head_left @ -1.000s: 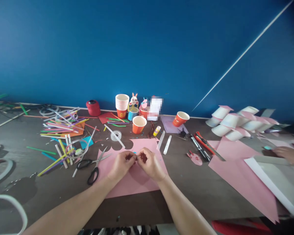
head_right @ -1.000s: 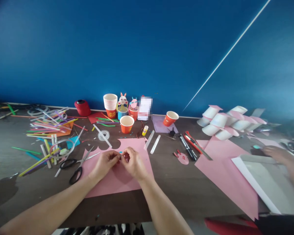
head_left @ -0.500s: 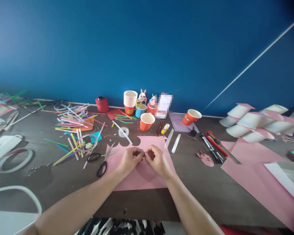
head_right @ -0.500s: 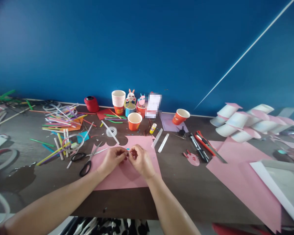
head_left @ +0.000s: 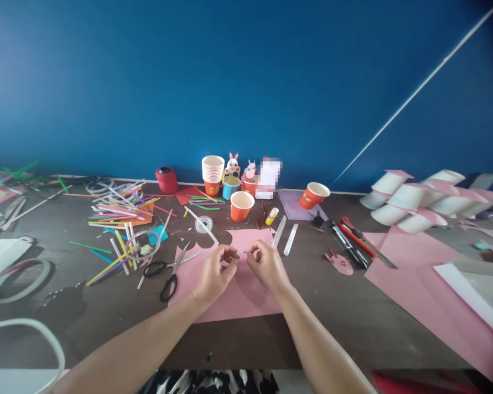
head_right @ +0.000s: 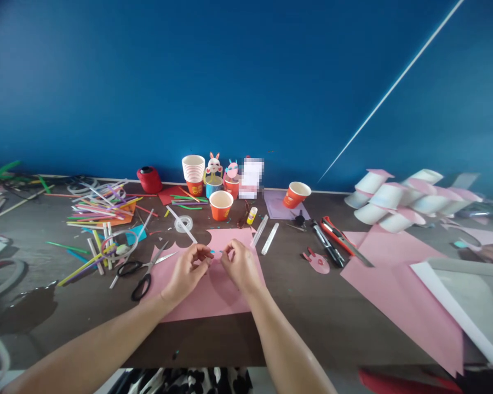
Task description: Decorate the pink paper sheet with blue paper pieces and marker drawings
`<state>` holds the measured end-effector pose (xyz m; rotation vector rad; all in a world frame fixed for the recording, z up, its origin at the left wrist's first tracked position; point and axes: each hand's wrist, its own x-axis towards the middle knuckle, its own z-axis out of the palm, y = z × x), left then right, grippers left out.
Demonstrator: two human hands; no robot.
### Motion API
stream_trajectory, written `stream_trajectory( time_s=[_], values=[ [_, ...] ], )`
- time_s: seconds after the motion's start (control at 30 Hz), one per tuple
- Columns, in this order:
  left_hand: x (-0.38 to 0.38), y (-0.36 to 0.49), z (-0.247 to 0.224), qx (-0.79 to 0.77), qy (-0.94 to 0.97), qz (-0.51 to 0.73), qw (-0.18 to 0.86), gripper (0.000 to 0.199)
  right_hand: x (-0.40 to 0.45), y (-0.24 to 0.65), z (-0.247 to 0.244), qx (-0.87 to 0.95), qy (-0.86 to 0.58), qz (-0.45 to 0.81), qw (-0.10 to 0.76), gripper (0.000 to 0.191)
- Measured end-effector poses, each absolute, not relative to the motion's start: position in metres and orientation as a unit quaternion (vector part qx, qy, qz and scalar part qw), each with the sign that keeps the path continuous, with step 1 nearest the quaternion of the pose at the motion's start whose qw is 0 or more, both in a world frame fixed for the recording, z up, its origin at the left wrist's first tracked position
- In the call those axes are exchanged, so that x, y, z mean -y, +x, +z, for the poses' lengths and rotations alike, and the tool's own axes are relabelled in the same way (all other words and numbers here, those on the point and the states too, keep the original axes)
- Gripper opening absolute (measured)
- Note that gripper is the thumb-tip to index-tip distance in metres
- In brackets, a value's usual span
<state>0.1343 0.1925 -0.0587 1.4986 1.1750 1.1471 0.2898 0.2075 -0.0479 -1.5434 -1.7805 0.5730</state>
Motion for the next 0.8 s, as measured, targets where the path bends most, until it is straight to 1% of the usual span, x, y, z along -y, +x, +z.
stream_trajectory(
  time_s=[0.17, 0.2, 0.37, 0.53, 0.7, 0.8],
  values=[
    [-0.196, 0.134, -0.061, -0.485, 0.600, 0.456, 0.444, 0.034, -0.206, 0.289, -0.045, 0.677, -0.551, 0.285, 0.396, 0.002],
    [-0.197, 0.134, -0.061, -0.487, 0.600, 0.446, 0.451, 0.034, -0.205, 0.287, -0.044, 0.680, -0.538, 0.298, 0.400, 0.002],
    [-0.200, 0.135, -0.063, -0.496, 0.592, 0.420, 0.476, 0.018, -0.198, 0.280, -0.041, 0.698, -0.493, 0.321, 0.407, 0.007],
    [-0.201, 0.136, -0.069, -0.499, 0.604, 0.426, 0.453, 0.014, -0.197, 0.281, -0.041, 0.715, -0.479, 0.322, 0.393, 0.010],
    [-0.200, 0.135, -0.069, -0.487, 0.617, 0.420, 0.452, 0.009, -0.199, 0.284, -0.041, 0.714, -0.480, 0.332, 0.387, 0.013],
    [-0.200, 0.135, -0.067, -0.487, 0.618, 0.420, 0.452, 0.010, -0.199, 0.285, -0.039, 0.723, -0.474, 0.332, 0.377, 0.011]
  ],
)
